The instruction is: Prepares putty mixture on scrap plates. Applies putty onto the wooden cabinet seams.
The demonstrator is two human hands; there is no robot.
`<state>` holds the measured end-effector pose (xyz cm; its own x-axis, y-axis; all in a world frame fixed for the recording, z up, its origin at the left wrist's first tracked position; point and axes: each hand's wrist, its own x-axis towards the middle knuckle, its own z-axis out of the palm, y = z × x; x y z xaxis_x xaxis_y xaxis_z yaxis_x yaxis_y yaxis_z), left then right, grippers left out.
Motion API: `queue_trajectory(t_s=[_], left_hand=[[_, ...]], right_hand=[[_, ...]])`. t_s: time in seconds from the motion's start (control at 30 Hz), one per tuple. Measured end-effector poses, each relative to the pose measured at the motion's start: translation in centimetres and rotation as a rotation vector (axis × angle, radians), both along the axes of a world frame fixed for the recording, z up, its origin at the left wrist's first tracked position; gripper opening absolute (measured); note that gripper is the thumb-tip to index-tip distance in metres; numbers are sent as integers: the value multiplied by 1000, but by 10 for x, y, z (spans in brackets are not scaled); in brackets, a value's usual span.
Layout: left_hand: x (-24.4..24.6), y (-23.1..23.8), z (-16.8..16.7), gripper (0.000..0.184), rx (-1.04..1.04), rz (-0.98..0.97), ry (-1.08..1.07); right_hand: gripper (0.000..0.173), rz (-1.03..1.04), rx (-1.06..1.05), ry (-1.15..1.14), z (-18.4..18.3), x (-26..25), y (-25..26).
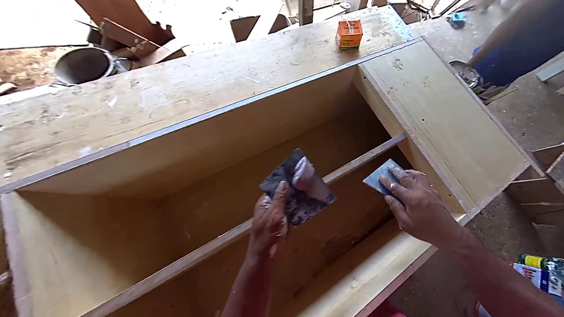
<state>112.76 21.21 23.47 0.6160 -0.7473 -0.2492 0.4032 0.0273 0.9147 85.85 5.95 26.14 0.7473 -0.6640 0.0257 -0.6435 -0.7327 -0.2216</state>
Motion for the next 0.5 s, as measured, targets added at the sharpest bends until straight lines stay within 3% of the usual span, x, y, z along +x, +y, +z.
queue_trajectory(t_s=[0.27, 0.5], left_hand=[[-1, 28, -12, 26, -55, -3, 54], [-1, 43, -9, 24, -39, 2, 74]], right_hand=[[52, -155, -86, 88, -50, 26, -46], [49, -185, -95, 79, -37, 10, -47]])
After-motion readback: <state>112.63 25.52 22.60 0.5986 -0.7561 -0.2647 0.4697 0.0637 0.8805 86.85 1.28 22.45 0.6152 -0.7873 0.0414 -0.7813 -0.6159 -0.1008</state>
